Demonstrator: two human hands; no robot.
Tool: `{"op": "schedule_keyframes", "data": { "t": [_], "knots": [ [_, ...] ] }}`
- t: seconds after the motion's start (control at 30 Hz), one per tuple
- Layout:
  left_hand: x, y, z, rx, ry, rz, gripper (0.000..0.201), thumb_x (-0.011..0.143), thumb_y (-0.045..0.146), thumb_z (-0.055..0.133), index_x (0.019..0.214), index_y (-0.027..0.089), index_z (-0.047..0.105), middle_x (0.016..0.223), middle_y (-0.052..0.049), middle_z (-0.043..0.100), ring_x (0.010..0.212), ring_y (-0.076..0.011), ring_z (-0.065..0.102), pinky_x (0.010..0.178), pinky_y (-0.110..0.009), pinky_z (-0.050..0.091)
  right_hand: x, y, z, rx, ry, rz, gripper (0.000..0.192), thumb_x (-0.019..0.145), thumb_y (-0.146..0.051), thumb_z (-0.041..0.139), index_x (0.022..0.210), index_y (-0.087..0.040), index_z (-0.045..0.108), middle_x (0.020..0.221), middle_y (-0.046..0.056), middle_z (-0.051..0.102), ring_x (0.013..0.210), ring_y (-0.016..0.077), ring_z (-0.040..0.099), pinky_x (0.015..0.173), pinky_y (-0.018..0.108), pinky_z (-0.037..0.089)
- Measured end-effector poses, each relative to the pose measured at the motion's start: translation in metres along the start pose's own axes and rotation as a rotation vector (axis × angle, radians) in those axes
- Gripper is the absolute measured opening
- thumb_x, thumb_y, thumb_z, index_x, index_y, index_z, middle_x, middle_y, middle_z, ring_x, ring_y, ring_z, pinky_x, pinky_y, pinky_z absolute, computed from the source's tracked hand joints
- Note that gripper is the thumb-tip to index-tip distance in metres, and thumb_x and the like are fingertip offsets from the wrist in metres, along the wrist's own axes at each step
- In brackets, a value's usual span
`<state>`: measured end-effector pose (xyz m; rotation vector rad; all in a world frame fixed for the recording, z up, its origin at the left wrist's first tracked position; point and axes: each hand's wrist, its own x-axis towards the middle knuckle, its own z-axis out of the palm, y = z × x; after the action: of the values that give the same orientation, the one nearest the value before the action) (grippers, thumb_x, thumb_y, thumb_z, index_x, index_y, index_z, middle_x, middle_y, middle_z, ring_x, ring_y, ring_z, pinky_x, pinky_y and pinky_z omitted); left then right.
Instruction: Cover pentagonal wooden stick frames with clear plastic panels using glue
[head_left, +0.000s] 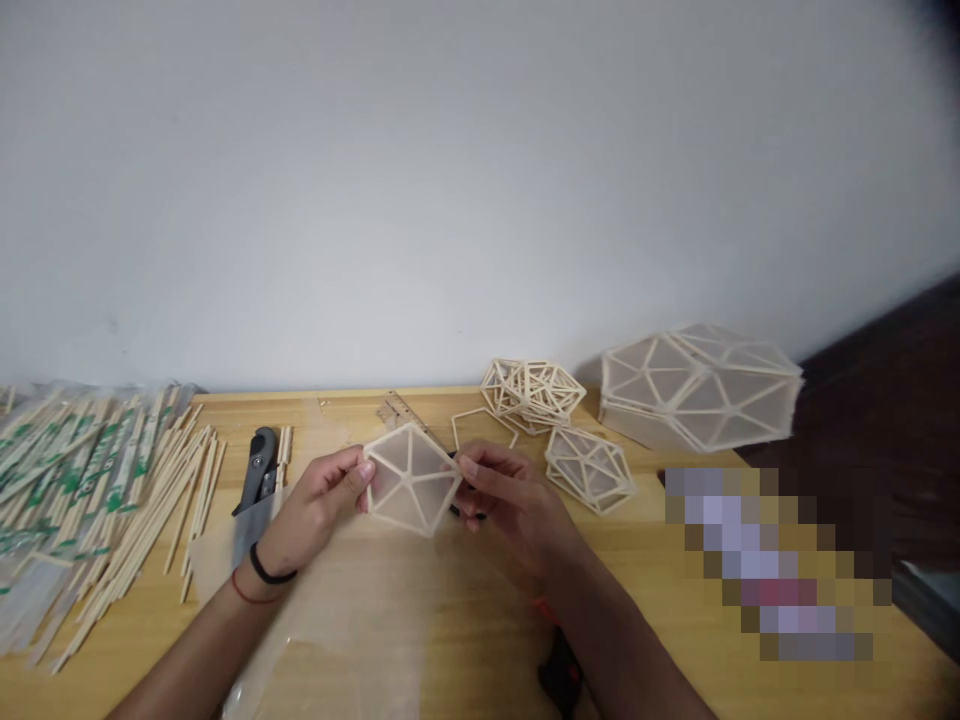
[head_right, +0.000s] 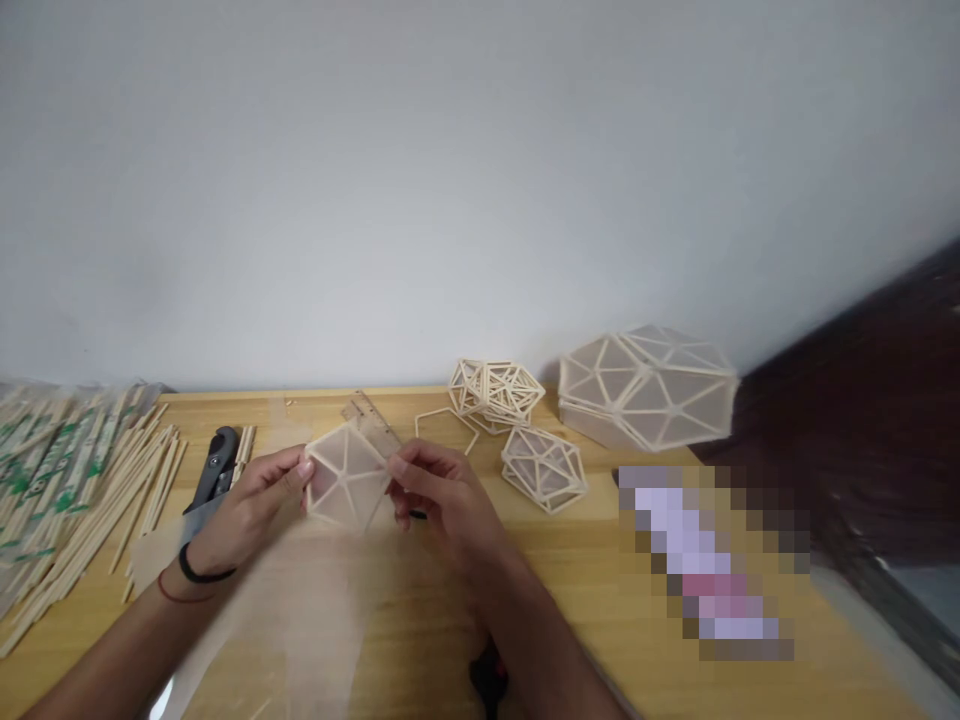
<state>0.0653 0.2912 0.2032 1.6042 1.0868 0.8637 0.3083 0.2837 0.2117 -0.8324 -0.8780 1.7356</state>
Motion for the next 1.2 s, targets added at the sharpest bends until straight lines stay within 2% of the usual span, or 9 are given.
{"op": "schedule_keyframes", "data": {
  "t": [0.27, 0.4, 0.57, 0.63, 0.73, 0.83, 0.93, 1.03, 1.2],
  "knots": [
    [0.000, 0.002, -0.003, 0.016, 0.017, 0.043, 0.050, 0.102, 0.057, 0.052, 0.069, 0.020, 0.056, 0.070, 0.001, 0.053, 0.070, -0.0166, 0.048, 0.069, -0.029, 0.036, 0.002, 0.004, -0.001, -0.067, -0.015, -0.035, 0.045, 0.073, -0.058, 0.088, 0.068, -0.018, 0.068, 0.055, -0.003, 0.057, 0.047, 0.0096, 0.048, 0.045, 0.022, 0.043],
    [0.001, 0.002, -0.005, 0.016, 0.048, 0.046, 0.048, 0.102, 0.057, 0.051, 0.071, 0.020, 0.057, 0.070, 0.001, 0.055, 0.070, -0.0172, 0.050, 0.069, -0.029, 0.037, 0.002, 0.008, -0.003, -0.136, 0.057, -0.141, 0.047, 0.081, -0.061, 0.082, 0.072, -0.019, 0.064, 0.062, -0.004, 0.058, 0.048, 0.0095, 0.051, 0.048, 0.023, 0.048],
    [0.001, 0.001, -0.006, -0.010, 0.074, 0.039, 0.046, 0.103, 0.054, 0.052, 0.074, 0.020, 0.060, 0.069, 0.001, 0.055, 0.070, -0.0168, 0.050, 0.069, -0.029, 0.037, 0.005, 0.012, -0.005, -0.196, 0.131, -0.239, 0.053, 0.088, -0.061, 0.074, 0.062, -0.021, 0.052, 0.050, -0.008, 0.044, 0.040, 0.0078, 0.042, 0.044, 0.023, 0.046],
    [0.000, 0.002, -0.005, -0.021, 0.063, 0.030, 0.046, 0.102, 0.055, 0.053, 0.073, 0.020, 0.061, 0.069, 0.001, 0.056, 0.069, -0.0167, 0.051, 0.069, -0.029, 0.037, 0.005, 0.010, -0.005, -0.261, 0.139, -0.270, 0.049, 0.090, -0.059, 0.073, 0.064, -0.020, 0.058, 0.052, -0.007, 0.048, 0.042, 0.0086, 0.047, 0.046, 0.023, 0.046],
    [0.000, 0.004, -0.004, -0.036, 0.065, 0.011, 0.048, 0.101, 0.057, 0.054, 0.074, 0.019, 0.062, 0.068, 0.001, 0.058, 0.068, -0.0165, 0.052, 0.069, -0.029, 0.037, 0.004, 0.007, -0.004, -0.328, 0.161, -0.301, 0.039, 0.089, -0.055, 0.074, 0.081, -0.018, 0.073, 0.064, -0.003, 0.059, 0.049, 0.0099, 0.055, 0.050, 0.024, 0.048],
    [0.000, 0.004, -0.003, -0.040, 0.075, 0.019, 0.049, 0.102, 0.058, 0.053, 0.074, 0.019, 0.063, 0.066, 0.001, 0.058, 0.068, -0.0163, 0.052, 0.068, -0.029, 0.037, 0.004, 0.004, -0.003, -0.352, 0.218, -0.293, 0.028, 0.086, -0.046, 0.078, 0.086, -0.018, 0.078, 0.066, -0.001, 0.065, 0.053, 0.0112, 0.059, 0.056, 0.026, 0.050],
    [0.000, -0.001, -0.003, -0.061, 0.077, 0.022, 0.047, 0.103, 0.056, 0.053, 0.076, 0.019, 0.064, 0.067, 0.002, 0.058, 0.069, -0.0162, 0.051, 0.069, -0.029, 0.037, 0.004, 0.004, -0.002, -0.354, 0.282, -0.263, 0.021, 0.078, -0.037, 0.085, 0.077, -0.018, 0.077, 0.059, -0.001, 0.066, 0.055, 0.0129, 0.059, 0.057, 0.027, 0.049],
    [-0.001, -0.006, -0.003, -0.098, 0.074, 0.015, 0.045, 0.104, 0.054, 0.053, 0.078, 0.019, 0.064, 0.068, 0.002, 0.058, 0.070, -0.0160, 0.050, 0.069, -0.028, 0.036, 0.005, 0.004, -0.001, -0.309, 0.338, -0.279, 0.027, 0.070, -0.036, 0.091, 0.068, -0.018, 0.070, 0.057, -0.001, 0.066, 0.052, 0.0121, 0.058, 0.055, 0.026, 0.047],
    [-0.003, -0.007, -0.003, -0.101, 0.042, 0.027, 0.043, 0.105, 0.051, 0.053, 0.077, 0.020, 0.063, 0.070, 0.001, 0.057, 0.071, -0.0161, 0.049, 0.069, -0.028, 0.036, 0.005, 0.004, 0.000, -0.285, 0.320, -0.312, 0.025, 0.077, -0.036, 0.086, 0.071, -0.019, 0.069, 0.057, -0.003, 0.065, 0.050, 0.0105, 0.057, 0.054, 0.024, 0.047]
  ]
}}
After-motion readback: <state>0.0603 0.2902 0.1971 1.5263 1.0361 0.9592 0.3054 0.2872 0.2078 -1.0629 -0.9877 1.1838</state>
